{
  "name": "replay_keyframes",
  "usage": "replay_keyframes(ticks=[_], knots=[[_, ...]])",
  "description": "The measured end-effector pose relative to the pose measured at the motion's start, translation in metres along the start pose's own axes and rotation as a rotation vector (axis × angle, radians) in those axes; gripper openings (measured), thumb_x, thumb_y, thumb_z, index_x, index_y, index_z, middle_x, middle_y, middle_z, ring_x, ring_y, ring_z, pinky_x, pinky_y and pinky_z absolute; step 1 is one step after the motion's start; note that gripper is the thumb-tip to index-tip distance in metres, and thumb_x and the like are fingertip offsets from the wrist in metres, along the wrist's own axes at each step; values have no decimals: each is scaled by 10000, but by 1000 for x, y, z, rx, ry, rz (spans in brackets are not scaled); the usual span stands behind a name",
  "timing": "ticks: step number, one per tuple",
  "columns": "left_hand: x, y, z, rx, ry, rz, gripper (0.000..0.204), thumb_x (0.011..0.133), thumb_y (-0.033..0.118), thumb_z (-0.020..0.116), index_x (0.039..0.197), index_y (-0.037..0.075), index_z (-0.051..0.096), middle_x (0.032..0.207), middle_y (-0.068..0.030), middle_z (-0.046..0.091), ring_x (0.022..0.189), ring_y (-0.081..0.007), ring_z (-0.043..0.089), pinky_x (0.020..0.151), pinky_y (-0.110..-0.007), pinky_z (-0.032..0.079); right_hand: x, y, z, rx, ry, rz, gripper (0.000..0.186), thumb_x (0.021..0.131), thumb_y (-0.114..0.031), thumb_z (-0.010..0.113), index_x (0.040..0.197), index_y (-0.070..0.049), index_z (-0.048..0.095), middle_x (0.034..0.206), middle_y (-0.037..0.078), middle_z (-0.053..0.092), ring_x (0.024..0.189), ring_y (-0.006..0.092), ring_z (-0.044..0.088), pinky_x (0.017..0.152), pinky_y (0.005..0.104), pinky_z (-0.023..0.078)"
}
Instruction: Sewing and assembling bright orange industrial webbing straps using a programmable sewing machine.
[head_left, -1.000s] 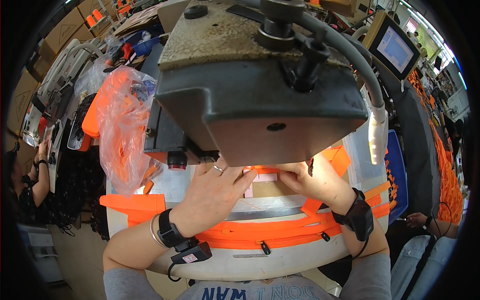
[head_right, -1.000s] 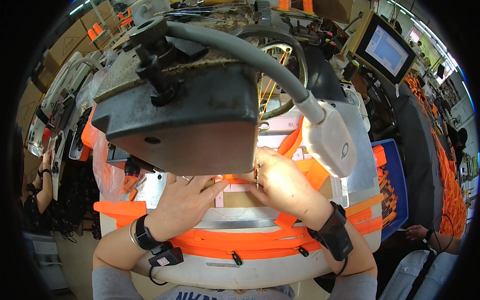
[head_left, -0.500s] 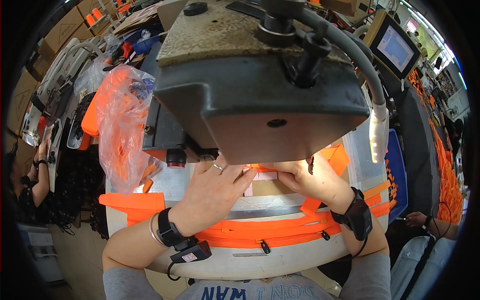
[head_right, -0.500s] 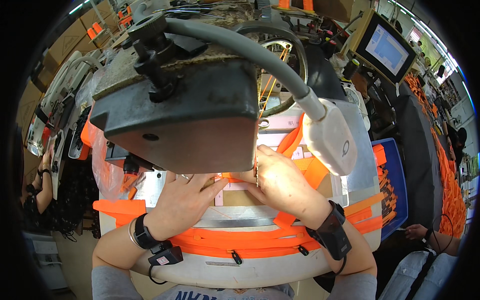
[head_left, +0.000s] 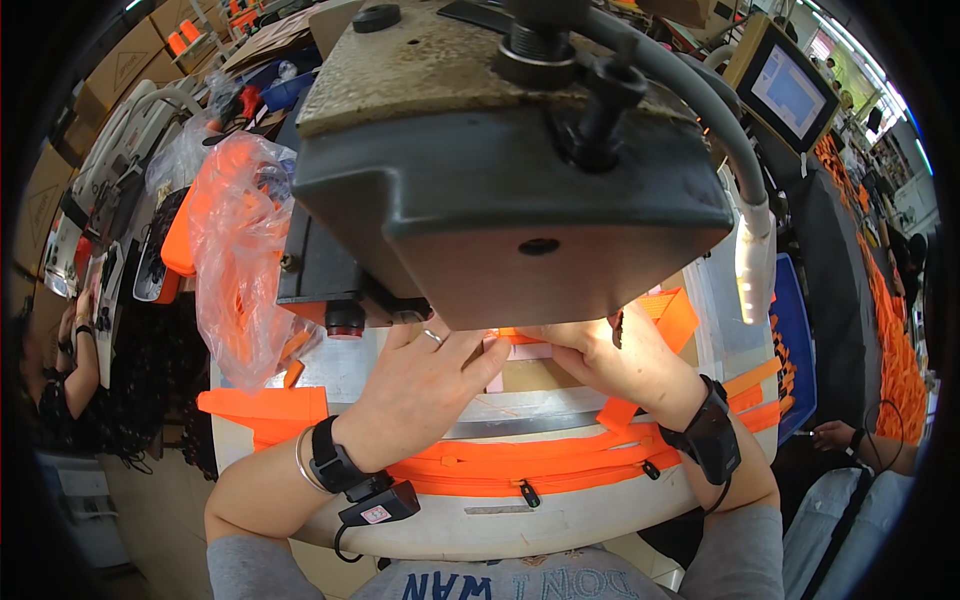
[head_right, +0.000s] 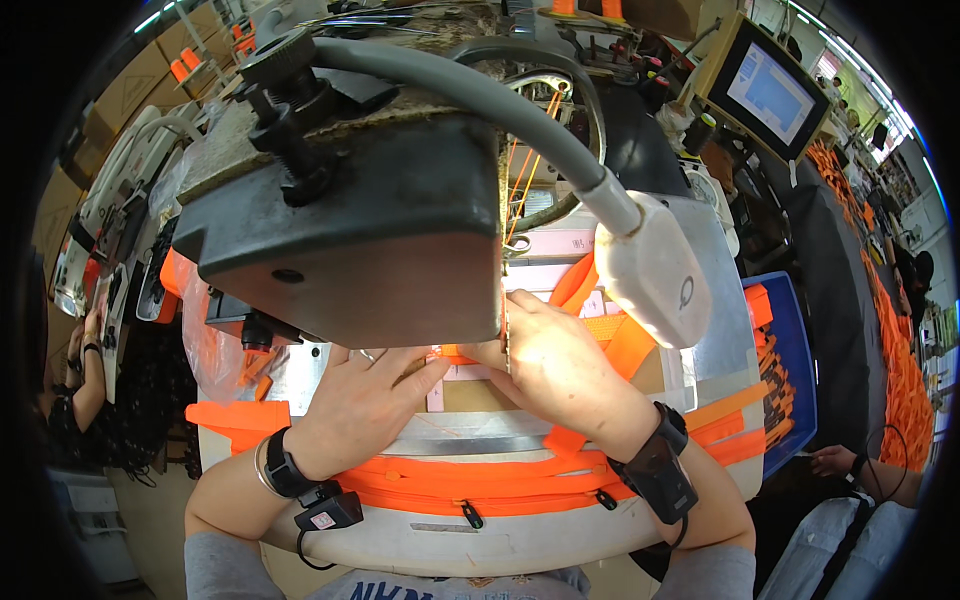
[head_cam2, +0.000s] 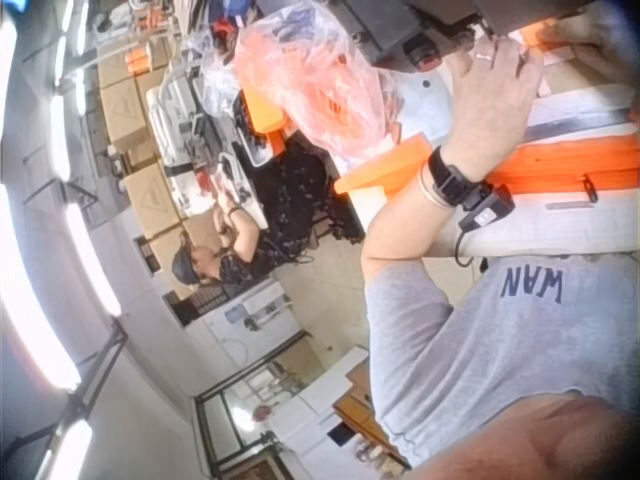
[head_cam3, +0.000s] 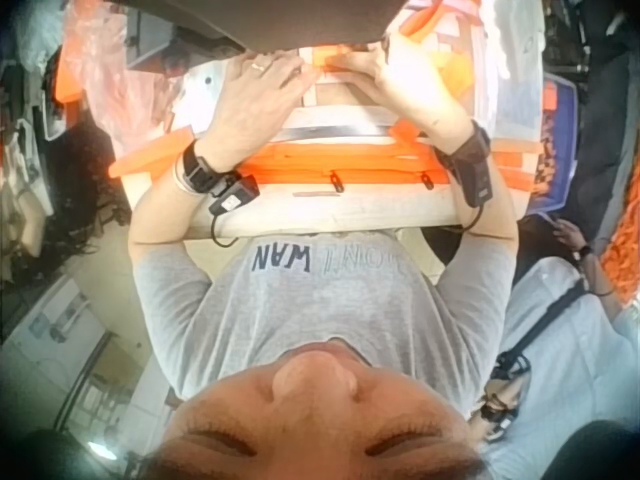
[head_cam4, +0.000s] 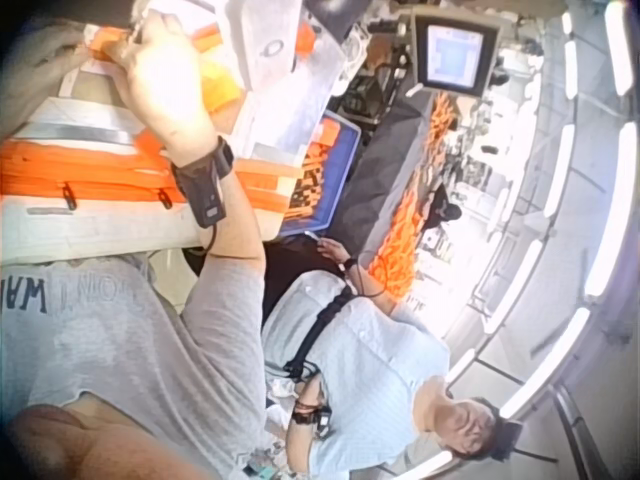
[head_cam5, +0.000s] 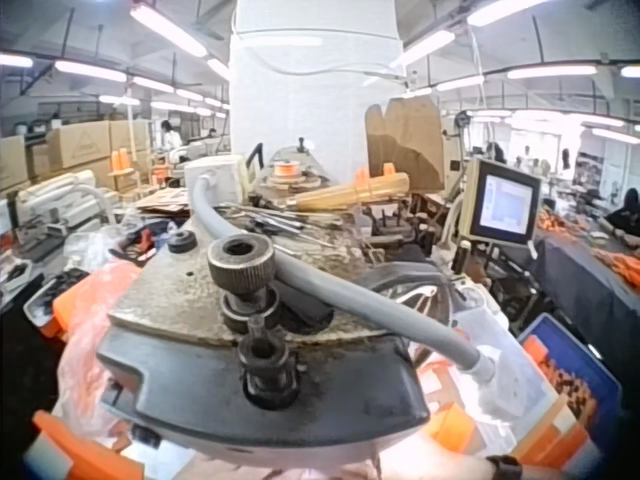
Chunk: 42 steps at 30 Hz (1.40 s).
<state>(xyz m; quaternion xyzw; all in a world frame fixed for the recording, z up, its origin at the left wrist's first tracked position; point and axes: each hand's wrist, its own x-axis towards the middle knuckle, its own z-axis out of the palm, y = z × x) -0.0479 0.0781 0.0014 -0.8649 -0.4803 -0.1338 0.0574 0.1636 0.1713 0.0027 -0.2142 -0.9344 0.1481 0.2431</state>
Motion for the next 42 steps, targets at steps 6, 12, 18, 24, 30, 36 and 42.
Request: replay_keyframes(ticks=[6,12,18,24,30,36,42], knots=[[0,0,0,12,9,-1,389,768,90,596,1156,63,598,1138,-65,549,1128,-255,509,832,-395,413,0,-1,1,-31,34,-32,217,675,-97,708,889,-120,678,931,66,578,860,272,570,734,358,514],[-1,-2,5,-41,7,-8,404,766,70,588,1170,60,599,1221,-51,546,1138,-242,508,883,-415,388,2,-3,0,13,45,-35,212,673,-103,706,884,-97,682,952,66,583,860,264,567,732,357,512],[3,-1,3,-79,-28,-21,402,772,64,575,1173,57,597,1280,-35,534,1126,-224,517,917,-413,381,-2,0,0,34,19,-12,218,678,-112,711,894,-88,684,975,70,580,849,271,559,752,359,505],[7,0,3,-87,-37,-33,458,706,24,580,1159,87,610,1256,-7,554,1028,-230,557,905,-459,347,0,1,-18,52,-93,16,191,695,-76,680,884,-47,670,984,86,569,910,290,555,797,379,484],[1,-2,4,-35,-42,-39,462,721,34,575,1179,96,598,1301,5,538,1043,-256,556,940,-534,304,-22,-11,-80,-38,-68,130,195,702,13,650,889,-45,648,939,79,596,904,280,583,783,345,492],[0,1,4,-33,-37,-41,461,730,23,564,1185,91,596,1294,0,540,1090,-249,538,952,-532,297,-63,-23,-56,-204,-303,96,248,752,-47,626,998,-72,646,1033,45,595,935,215,612,781,326,504],[-2,0,7,-72,-27,-41,465,722,13,571,1180,88,597,1273,-5,551,1146,-238,499,986,-518,280,-73,-26,-51,-254,-315,44,249,761,-52,602,1004,-89,638,1034,29,588,856,209,600,740,324,490]])
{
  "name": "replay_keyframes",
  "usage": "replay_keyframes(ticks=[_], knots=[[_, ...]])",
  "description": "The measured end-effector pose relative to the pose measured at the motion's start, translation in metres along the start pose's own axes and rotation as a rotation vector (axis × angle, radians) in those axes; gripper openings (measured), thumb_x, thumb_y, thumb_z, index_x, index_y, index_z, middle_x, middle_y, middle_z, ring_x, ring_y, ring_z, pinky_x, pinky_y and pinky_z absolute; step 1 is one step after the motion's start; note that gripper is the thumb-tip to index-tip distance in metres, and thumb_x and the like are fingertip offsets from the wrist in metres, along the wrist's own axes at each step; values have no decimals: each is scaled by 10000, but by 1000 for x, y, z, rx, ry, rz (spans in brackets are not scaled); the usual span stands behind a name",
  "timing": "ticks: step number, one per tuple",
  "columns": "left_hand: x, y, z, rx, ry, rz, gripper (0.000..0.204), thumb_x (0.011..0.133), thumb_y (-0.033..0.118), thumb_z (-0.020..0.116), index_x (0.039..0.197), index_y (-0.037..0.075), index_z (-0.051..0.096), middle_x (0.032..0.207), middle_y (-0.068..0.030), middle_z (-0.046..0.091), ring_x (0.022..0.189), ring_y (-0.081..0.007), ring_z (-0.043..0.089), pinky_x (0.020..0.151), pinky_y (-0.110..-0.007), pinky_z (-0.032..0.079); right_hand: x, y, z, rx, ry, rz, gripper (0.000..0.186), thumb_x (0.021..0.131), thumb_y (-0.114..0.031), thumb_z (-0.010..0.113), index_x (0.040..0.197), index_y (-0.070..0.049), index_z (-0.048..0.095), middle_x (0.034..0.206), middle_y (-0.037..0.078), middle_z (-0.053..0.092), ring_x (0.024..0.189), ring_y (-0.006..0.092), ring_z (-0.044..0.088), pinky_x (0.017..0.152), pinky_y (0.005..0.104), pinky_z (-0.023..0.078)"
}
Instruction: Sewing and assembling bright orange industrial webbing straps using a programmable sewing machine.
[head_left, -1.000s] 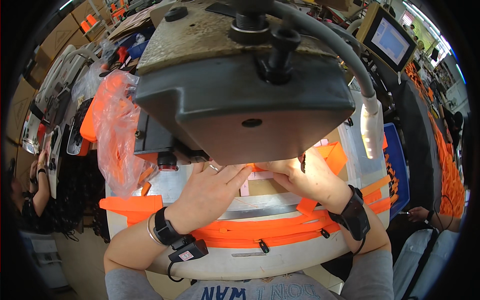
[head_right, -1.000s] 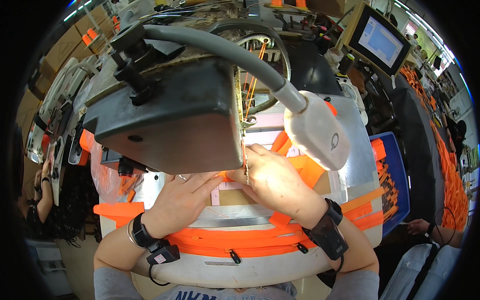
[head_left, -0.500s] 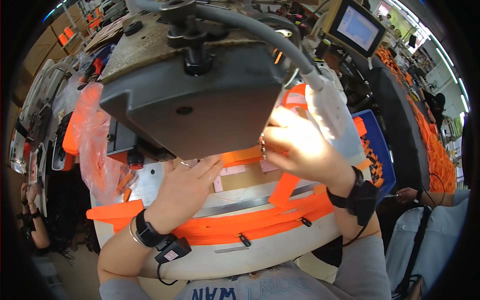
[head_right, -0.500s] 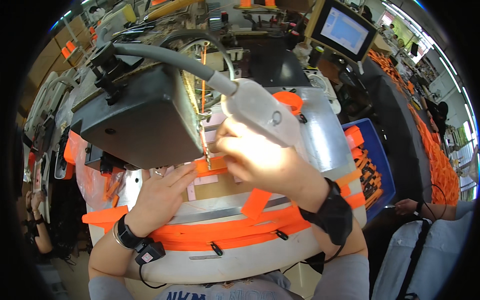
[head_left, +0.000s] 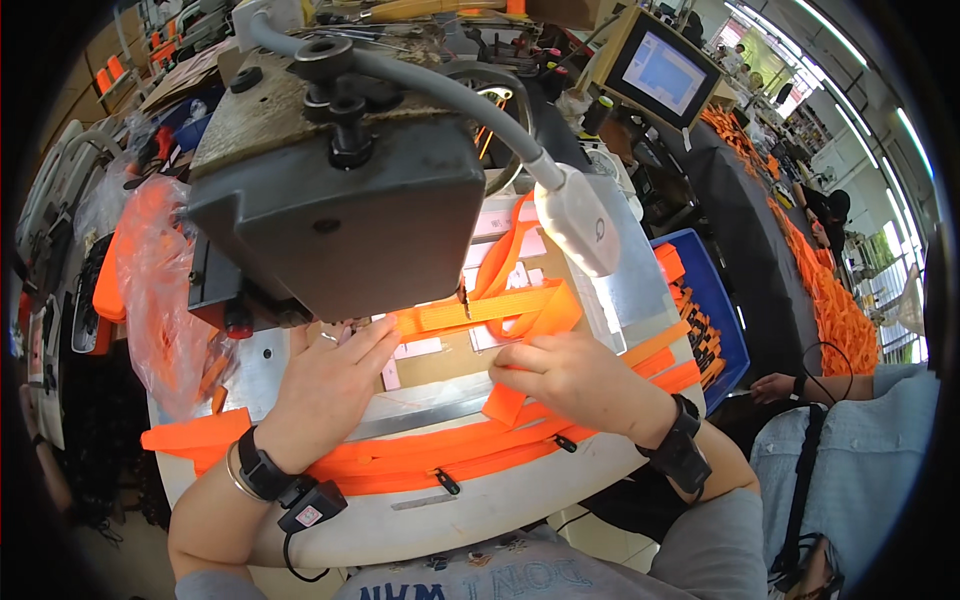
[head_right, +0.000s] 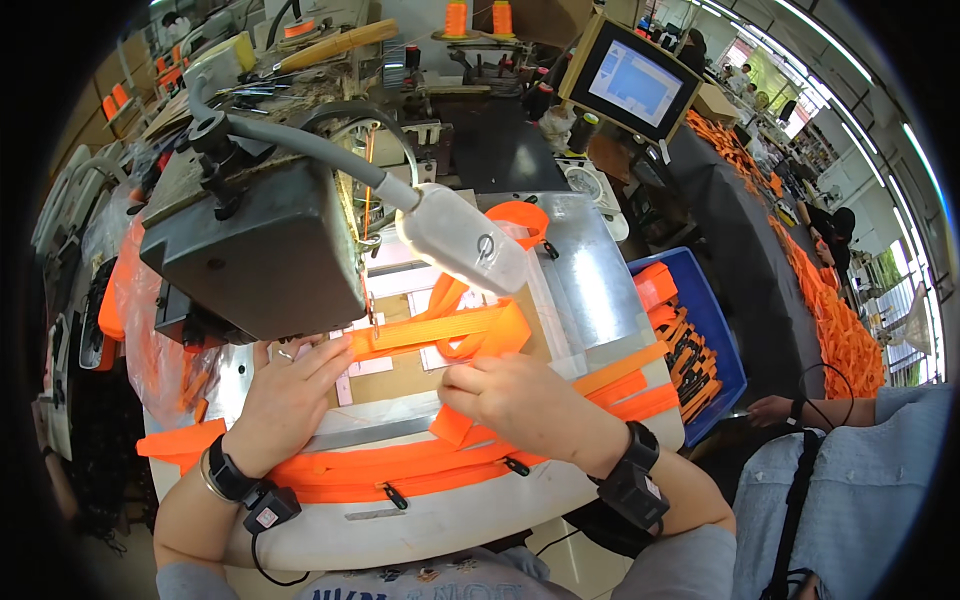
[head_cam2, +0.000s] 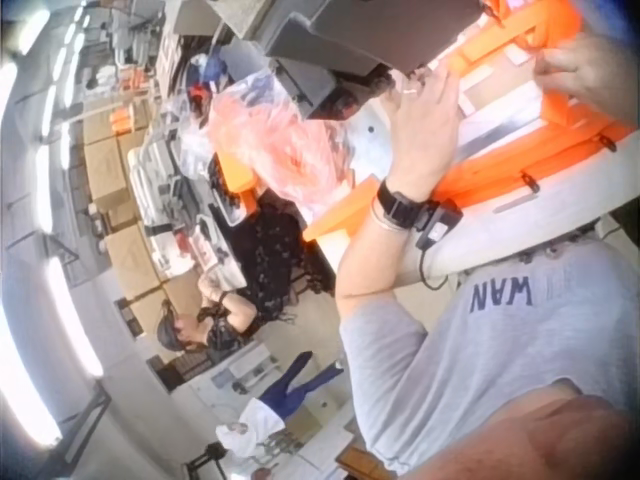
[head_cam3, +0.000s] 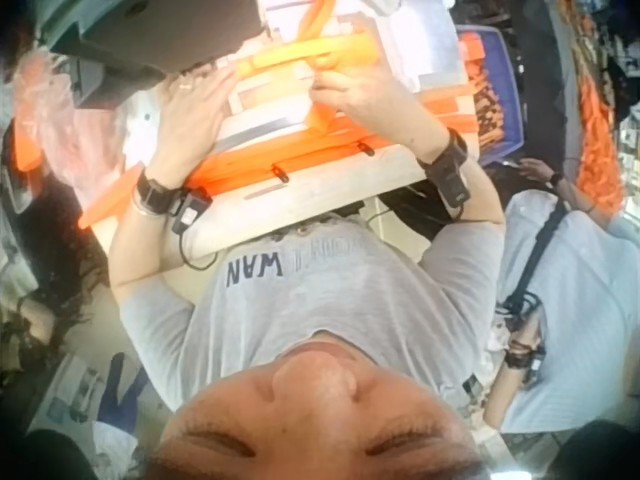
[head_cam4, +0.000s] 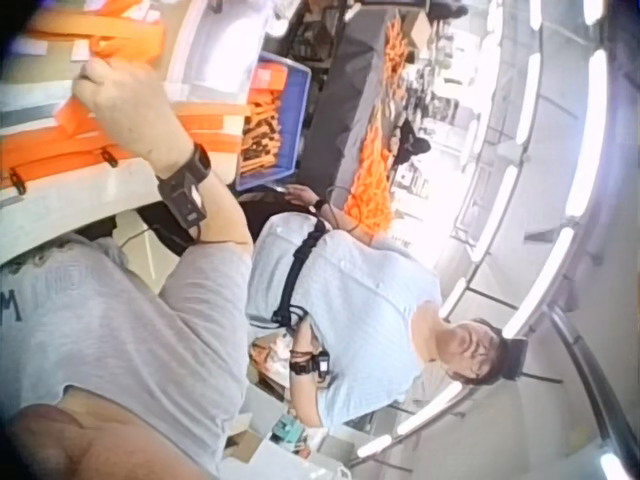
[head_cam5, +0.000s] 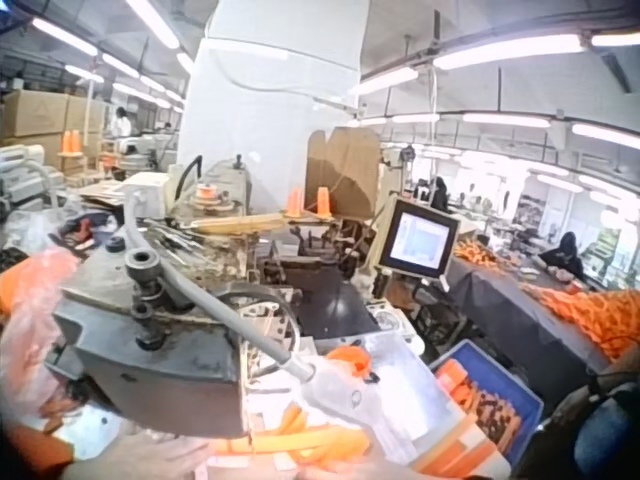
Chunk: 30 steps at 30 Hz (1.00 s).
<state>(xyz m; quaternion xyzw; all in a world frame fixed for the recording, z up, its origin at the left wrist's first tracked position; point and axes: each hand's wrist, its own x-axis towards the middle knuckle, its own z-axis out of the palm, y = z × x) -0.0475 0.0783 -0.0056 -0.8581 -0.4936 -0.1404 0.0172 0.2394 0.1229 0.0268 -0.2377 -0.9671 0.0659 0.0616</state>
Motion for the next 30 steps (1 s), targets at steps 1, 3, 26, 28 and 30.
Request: replay_keyframes(ticks=[1,3,26,28,30], knots=[[0,0,0,0,4,1,467,718,13,576,1178,87,596,1268,-8,554,1148,-236,497,989,-512,281,-2,0,1,39,-53,29,245,759,-52,602,999,-88,637,1018,28,591,840,212,592,740,326,485],[0,-1,1,3,7,-5,469,714,12,582,1177,86,596,1263,-11,557,1150,-234,494,993,-506,282,0,2,0,65,-86,68,233,746,-43,612,975,-78,640,998,31,597,847,222,584,758,337,481],[-2,-4,7,38,78,12,312,768,92,594,1077,107,632,1277,9,523,1123,-219,497,863,-449,385,81,18,8,172,287,-288,227,741,-147,674,935,-39,623,860,122,645,823,266,617,715,357,499],[-4,-5,9,27,60,1,312,768,94,595,1077,109,633,1280,9,520,1135,-218,486,858,-448,387,71,18,-1,149,19,-45,240,699,-143,698,916,-63,632,880,71,650,849,230,616,709,340,502],[-4,-6,11,13,43,-4,311,768,96,596,1076,111,633,1283,9,516,1146,-217,476,854,-448,389,71,16,-7,75,-31,65,214,698,-128,686,899,-72,638,884,52,647,862,216,613,711,339,506]])
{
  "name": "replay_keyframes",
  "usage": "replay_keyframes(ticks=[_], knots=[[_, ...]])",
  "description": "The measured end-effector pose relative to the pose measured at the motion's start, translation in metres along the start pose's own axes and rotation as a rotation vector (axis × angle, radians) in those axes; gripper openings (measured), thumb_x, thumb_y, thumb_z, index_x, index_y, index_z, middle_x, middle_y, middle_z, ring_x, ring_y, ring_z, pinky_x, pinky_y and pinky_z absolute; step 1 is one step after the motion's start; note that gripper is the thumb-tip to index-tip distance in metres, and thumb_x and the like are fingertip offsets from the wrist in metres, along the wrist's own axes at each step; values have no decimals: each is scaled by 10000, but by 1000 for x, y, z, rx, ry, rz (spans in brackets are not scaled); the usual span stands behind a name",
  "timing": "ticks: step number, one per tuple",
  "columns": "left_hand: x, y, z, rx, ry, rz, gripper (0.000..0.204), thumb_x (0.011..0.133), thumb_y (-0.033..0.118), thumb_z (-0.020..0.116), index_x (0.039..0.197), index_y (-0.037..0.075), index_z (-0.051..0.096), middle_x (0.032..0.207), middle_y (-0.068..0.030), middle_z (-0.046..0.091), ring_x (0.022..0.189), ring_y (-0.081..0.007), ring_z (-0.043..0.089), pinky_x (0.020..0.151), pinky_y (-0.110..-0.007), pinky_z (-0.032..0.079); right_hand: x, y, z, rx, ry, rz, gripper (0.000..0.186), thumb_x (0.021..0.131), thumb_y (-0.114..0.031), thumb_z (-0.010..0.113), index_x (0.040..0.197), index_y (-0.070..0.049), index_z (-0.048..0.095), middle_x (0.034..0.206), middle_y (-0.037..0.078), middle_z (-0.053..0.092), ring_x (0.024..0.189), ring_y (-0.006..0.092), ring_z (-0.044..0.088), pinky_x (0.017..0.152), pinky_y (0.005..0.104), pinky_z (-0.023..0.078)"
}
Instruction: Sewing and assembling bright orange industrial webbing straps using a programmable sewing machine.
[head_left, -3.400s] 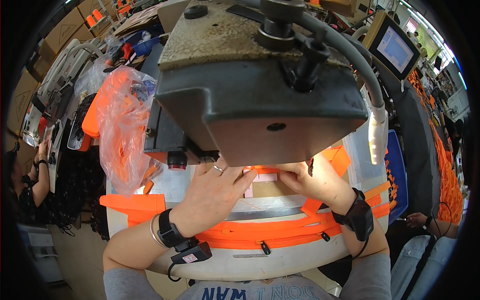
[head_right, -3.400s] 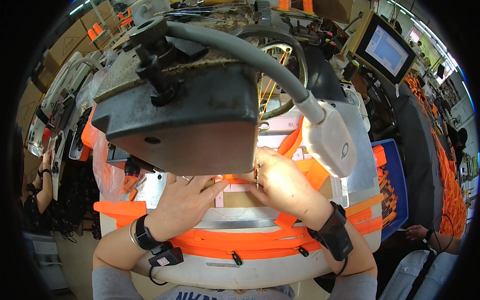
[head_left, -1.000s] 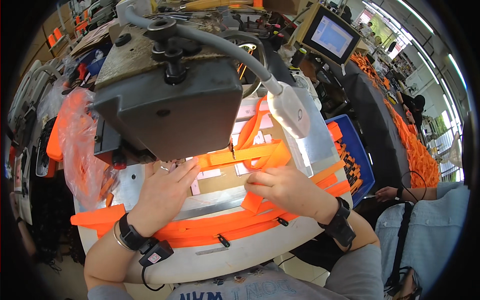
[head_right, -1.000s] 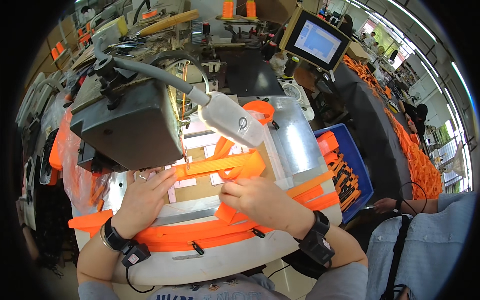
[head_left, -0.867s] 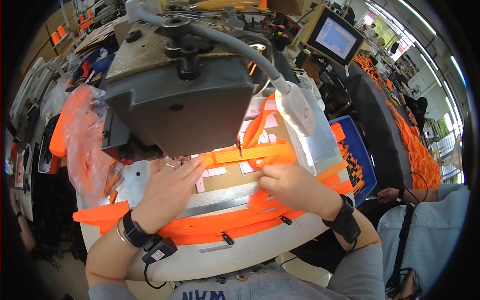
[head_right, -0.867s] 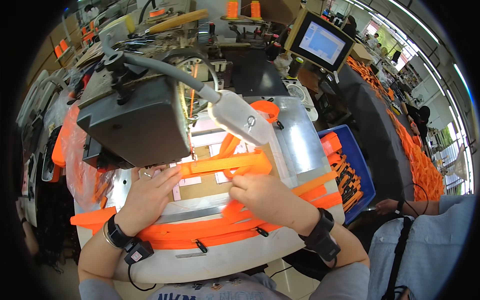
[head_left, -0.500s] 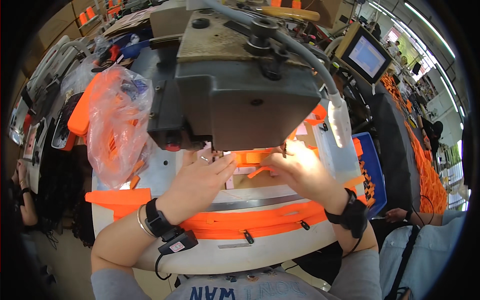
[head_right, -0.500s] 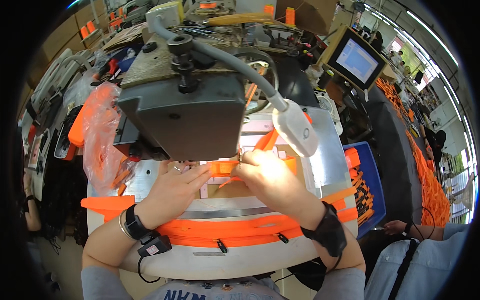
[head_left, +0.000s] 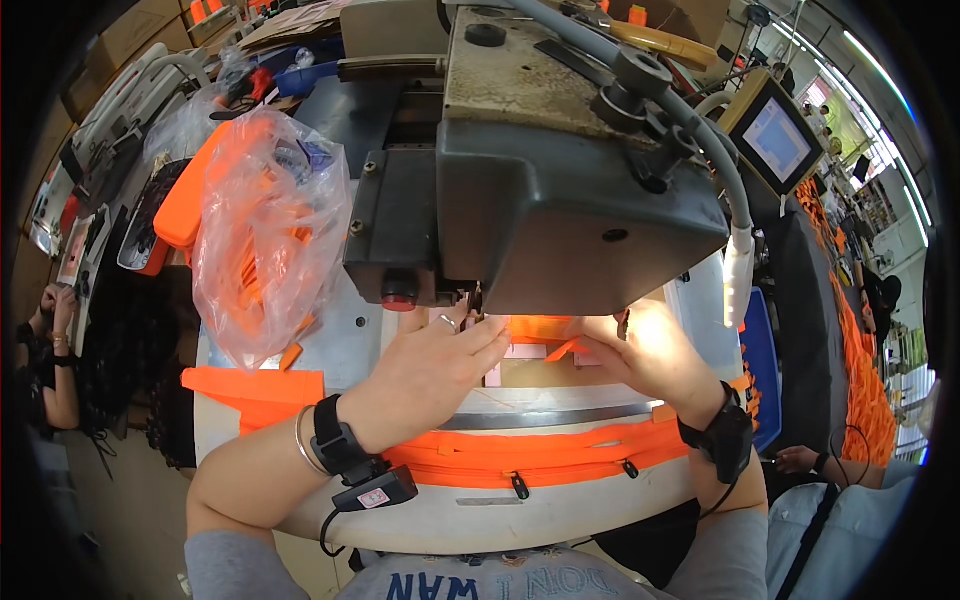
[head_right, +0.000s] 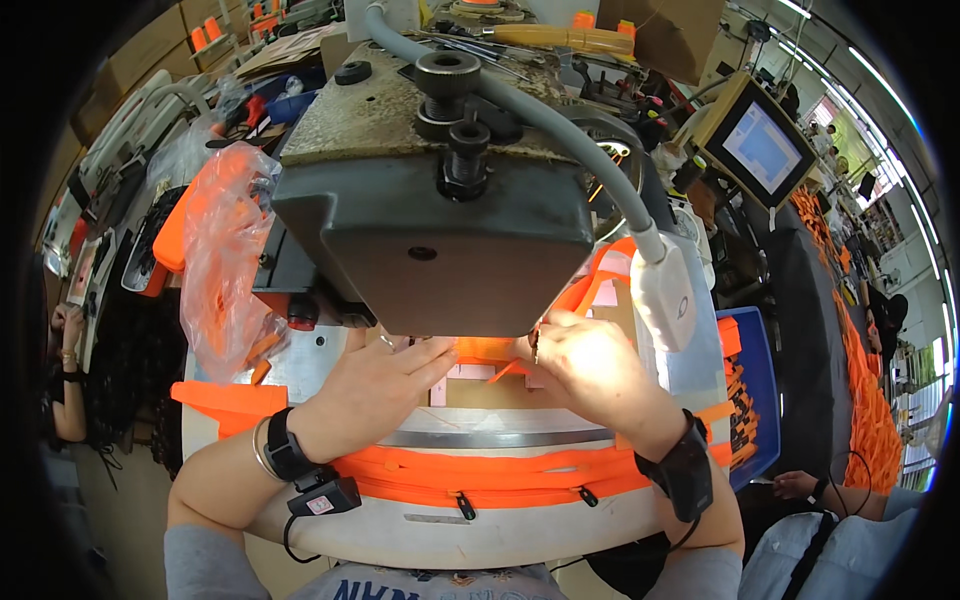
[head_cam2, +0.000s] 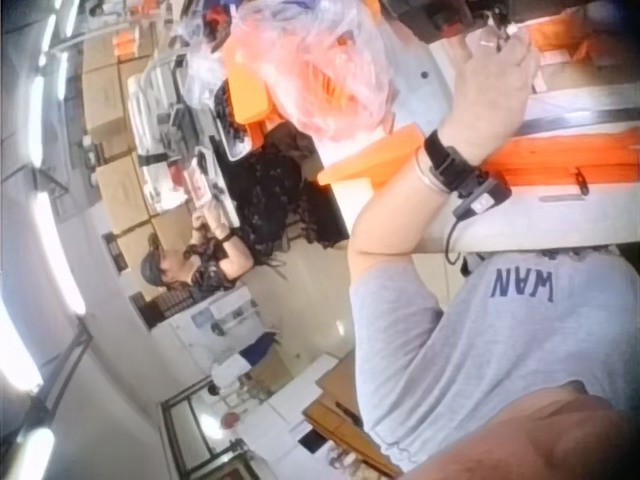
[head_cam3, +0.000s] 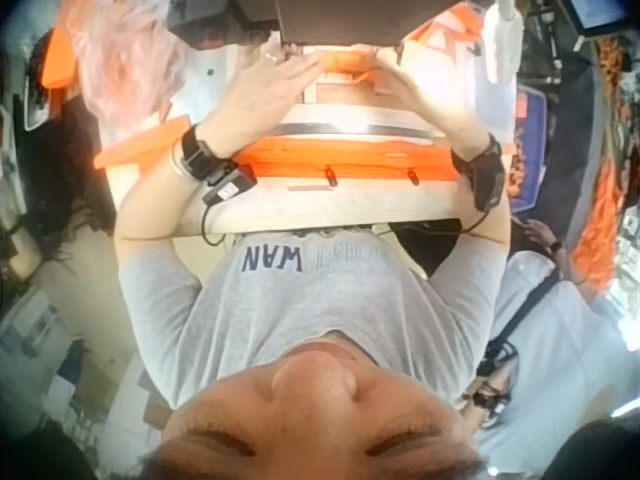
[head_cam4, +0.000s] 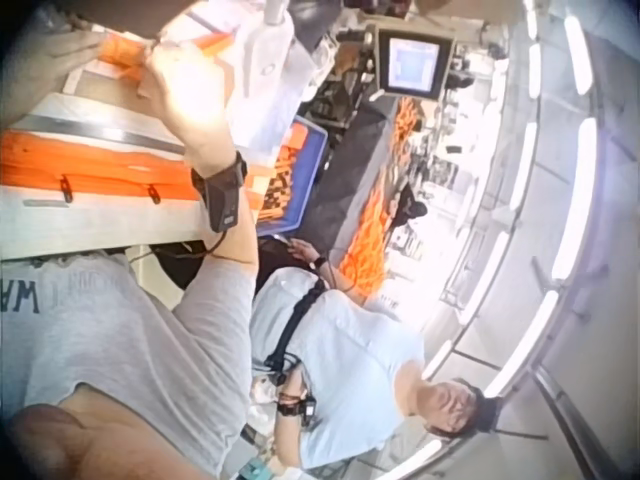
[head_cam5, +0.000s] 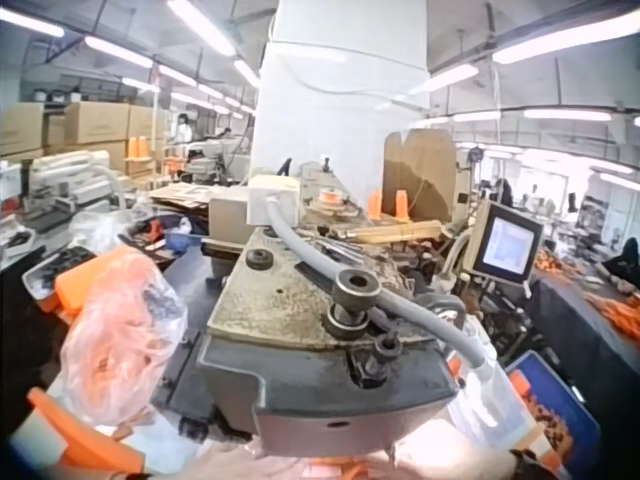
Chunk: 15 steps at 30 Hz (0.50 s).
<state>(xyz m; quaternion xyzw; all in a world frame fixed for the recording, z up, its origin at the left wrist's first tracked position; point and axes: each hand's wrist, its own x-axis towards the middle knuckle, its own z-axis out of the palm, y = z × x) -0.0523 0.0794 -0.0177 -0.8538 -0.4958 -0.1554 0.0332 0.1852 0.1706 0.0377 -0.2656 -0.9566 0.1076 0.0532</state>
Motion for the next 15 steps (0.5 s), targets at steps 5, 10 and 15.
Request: replay_keyframes(ticks=[5,10,15], knots=[[6,3,-5,15,4,4,314,769,102,596,1081,102,631,1290,9,502,1177,-215,452,831,-442,385,14,-14,-6,-76,270,-383,182,719,-118,675,887,-66,629,854,90,635,843,256,611,681,352,511],[4,3,-7,61,-25,20,297,778,109,587,1071,113,630,1289,14,496,1176,-215,450,827,-447,374,21,-19,12,115,72,-45,126,774,-104,618,886,-47,631,862,127,622,811,298,609,683,384,503],[5,5,-9,28,-66,-12,252,785,108,575,1032,118,624,1267,23,512,1156,-203,464,835,-449,366,24,-8,30,66,351,-298,93,800,-65,559,887,-43,583,782,132,579,724,319,596,633,392,497]])
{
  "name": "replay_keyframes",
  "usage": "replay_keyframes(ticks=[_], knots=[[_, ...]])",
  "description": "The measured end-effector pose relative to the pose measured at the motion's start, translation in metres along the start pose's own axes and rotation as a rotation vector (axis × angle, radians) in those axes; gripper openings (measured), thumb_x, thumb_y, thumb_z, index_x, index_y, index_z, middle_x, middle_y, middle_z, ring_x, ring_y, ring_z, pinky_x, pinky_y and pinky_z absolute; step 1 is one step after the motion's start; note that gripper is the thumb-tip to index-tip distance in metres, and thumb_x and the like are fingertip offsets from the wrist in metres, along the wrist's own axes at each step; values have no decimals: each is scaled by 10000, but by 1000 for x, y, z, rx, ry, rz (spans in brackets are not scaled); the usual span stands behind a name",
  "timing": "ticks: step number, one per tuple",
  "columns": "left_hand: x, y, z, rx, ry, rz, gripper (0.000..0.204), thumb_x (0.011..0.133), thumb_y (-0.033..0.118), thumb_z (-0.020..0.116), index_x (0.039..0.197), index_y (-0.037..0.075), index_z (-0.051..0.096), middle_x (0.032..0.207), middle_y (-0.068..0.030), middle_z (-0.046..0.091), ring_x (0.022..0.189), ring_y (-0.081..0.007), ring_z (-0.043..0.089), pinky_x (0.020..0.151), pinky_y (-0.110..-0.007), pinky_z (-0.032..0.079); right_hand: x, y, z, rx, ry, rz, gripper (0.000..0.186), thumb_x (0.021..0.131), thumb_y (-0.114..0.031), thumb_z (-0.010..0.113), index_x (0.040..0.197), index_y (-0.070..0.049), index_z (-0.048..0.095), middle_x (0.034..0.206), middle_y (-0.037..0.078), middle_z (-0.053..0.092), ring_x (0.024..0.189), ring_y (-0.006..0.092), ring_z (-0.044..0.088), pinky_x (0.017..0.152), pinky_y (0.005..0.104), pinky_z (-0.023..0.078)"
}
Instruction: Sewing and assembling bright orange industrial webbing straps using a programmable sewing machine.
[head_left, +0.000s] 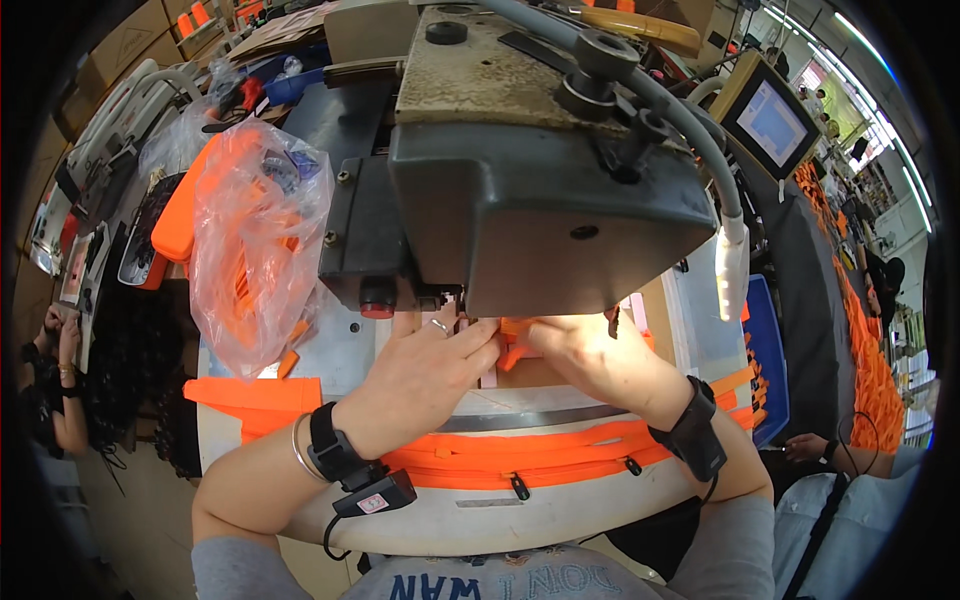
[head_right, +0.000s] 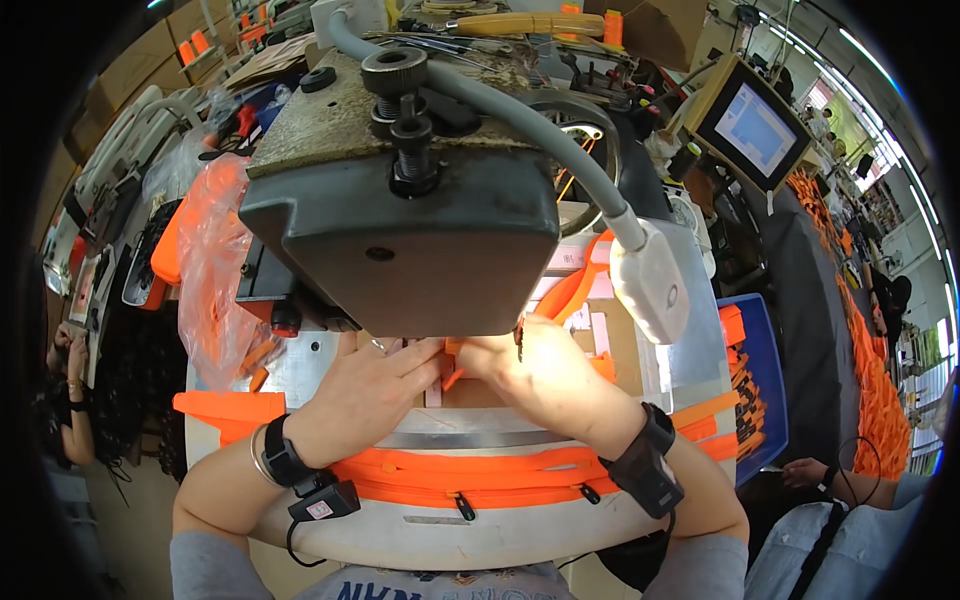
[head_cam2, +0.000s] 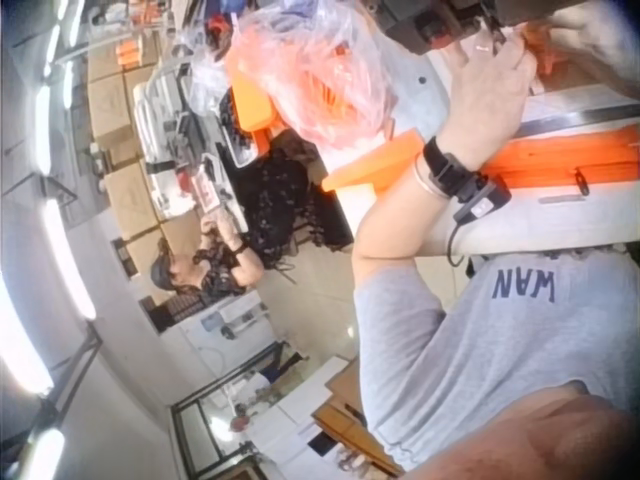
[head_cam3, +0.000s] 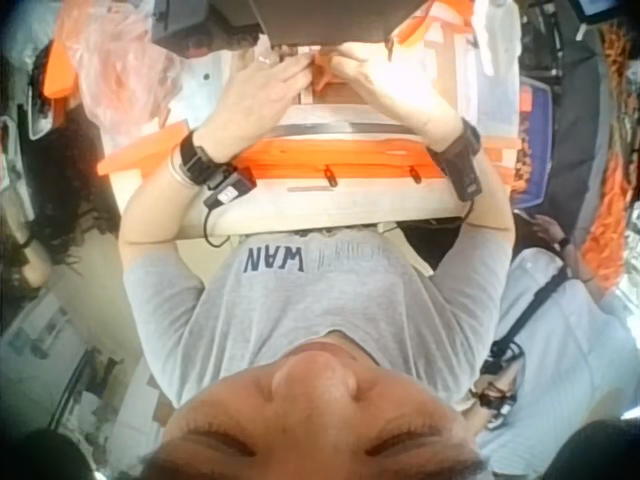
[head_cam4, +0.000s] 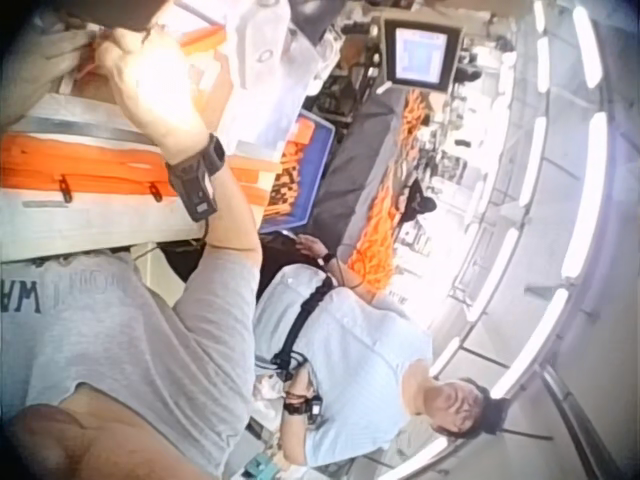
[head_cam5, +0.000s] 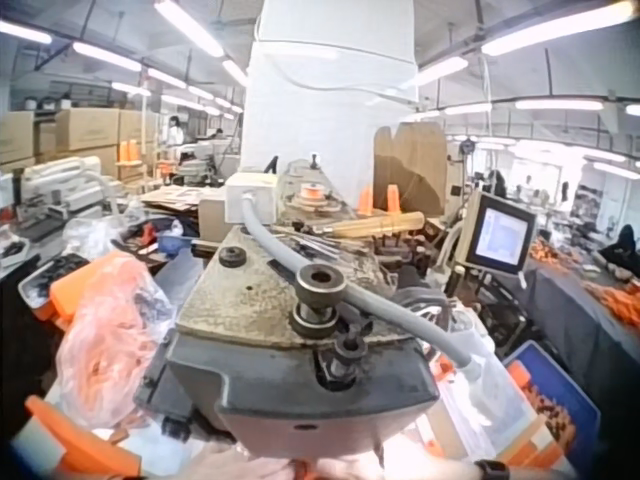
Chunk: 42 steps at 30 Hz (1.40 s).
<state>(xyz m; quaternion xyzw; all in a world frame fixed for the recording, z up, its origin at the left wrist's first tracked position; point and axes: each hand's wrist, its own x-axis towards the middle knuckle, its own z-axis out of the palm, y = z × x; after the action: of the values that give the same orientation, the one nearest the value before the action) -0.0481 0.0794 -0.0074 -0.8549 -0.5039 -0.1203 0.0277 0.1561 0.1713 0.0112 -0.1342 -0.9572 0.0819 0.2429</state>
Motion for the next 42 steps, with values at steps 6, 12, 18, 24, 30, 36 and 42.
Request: replay_keyframes(ticks=[6,12,18,24,30,36,42], knots=[[1,-1,1,-2,80,24,237,772,95,579,1004,120,617,1253,30,520,1083,-198,517,830,-414,378,1,1,-10,-43,-156,159,103,746,-45,592,825,-23,531,724,147,542,682,313,588,585,396,483],[1,-2,1,-21,92,24,247,770,80,578,1012,108,619,1265,16,509,1084,-204,518,830,-402,382,7,8,-25,190,-258,160,144,730,-30,630,835,-35,532,739,144,556,658,298,598,562,383,478],[0,0,1,-16,53,16,269,757,74,589,1022,101,628,1257,13,508,1094,-211,502,832,-427,370,12,-6,-17,-83,-83,91,190,739,-112,689,842,-42,546,753,130,568,646,292,594,562,358,481],[1,0,0,-8,52,8,246,745,80,601,985,104,647,1229,12,524,1074,-219,506,824,-436,365,5,-17,14,-950,-350,44,223,719,-97,670,915,-59,569,746,56,558,684,211,587,568,316,473],[0,-2,0,-24,40,11,180,734,88,609,910,104,641,1228,13,527,1069,-224,504,800,-440,368,7,-28,7,-533,-146,173,279,687,-101,638,960,-62,598,886,56,558,835,176,570,641,300,463],[0,-3,-2,-66,41,26,264,805,74,541,1067,68,574,1129,-48,543,1043,-251,565,746,-399,415,-7,-18,9,-397,-175,124,241,674,-112,629,907,-53,635,928,57,554,941,212,557,726,324,448],[-1,-4,2,-58,80,34,268,812,83,547,1079,70,569,1149,-49,537,1024,-264,579,740,-407,437,-4,-35,-3,-401,-236,185,273,658,-126,619,920,-69,673,1032,50,543,1041,206,521,886,397,390]])
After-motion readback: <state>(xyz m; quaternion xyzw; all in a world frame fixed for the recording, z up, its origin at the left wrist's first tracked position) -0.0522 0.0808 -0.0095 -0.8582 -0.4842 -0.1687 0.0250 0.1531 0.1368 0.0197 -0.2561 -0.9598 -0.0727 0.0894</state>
